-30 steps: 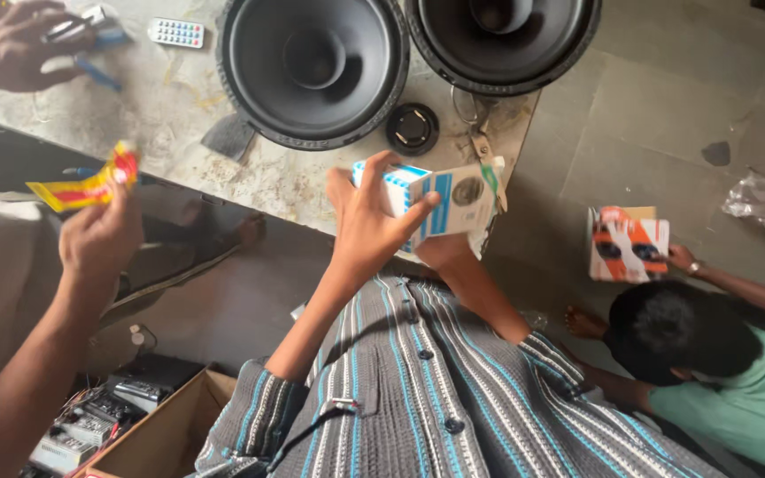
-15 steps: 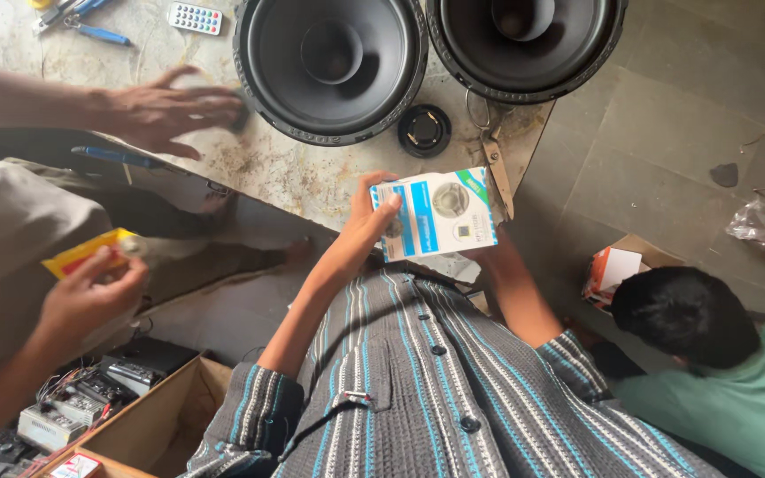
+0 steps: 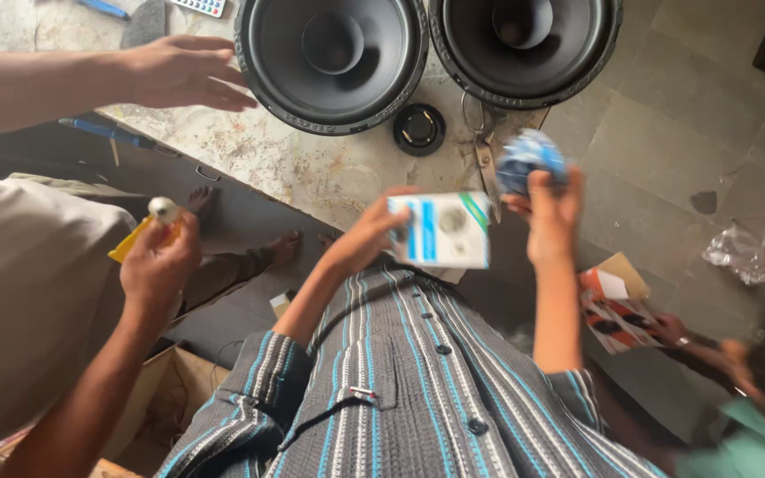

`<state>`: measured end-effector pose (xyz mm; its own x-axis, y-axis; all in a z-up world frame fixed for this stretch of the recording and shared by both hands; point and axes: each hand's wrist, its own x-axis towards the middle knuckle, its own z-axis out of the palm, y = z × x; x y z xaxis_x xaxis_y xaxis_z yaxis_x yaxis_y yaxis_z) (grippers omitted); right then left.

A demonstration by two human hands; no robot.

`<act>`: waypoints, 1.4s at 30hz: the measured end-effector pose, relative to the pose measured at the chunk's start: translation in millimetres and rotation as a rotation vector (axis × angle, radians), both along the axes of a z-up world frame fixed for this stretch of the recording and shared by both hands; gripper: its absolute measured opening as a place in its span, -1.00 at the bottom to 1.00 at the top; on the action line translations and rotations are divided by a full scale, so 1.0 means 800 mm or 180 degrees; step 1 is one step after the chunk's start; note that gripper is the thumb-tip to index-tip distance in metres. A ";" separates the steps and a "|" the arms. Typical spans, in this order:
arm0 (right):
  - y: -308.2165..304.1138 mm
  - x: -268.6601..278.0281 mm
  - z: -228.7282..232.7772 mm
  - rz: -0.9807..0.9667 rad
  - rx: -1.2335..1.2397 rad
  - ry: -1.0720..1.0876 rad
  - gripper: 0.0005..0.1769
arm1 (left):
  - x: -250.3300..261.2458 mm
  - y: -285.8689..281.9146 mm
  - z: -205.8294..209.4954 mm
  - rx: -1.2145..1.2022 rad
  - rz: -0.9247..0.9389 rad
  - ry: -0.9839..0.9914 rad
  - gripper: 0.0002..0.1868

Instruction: The person unpacks small electronic components from a box, places them on a workbench, and uses a soldering iron to attach wires to the components. The person also uses scissors to cut a wire and a soldering iron to solder connections.

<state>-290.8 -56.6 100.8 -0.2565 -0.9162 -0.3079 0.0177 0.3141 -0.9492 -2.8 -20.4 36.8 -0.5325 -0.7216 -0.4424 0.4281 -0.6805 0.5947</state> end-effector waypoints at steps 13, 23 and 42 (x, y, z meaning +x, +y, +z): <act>-0.081 0.101 0.117 0.1437 0.0025 -0.0737 -0.69 | -0.109 -0.109 -0.096 -0.3206 0.1405 -0.4747 -0.28; -0.095 0.220 0.076 0.2283 -0.0099 -0.1398 -0.75 | -0.030 -0.039 -0.092 -0.3204 0.1552 -0.4725 -0.34; -0.014 0.264 0.055 0.3052 0.0812 -0.1742 -0.72 | 0.048 0.127 0.113 -0.0416 0.3404 -0.1451 -0.80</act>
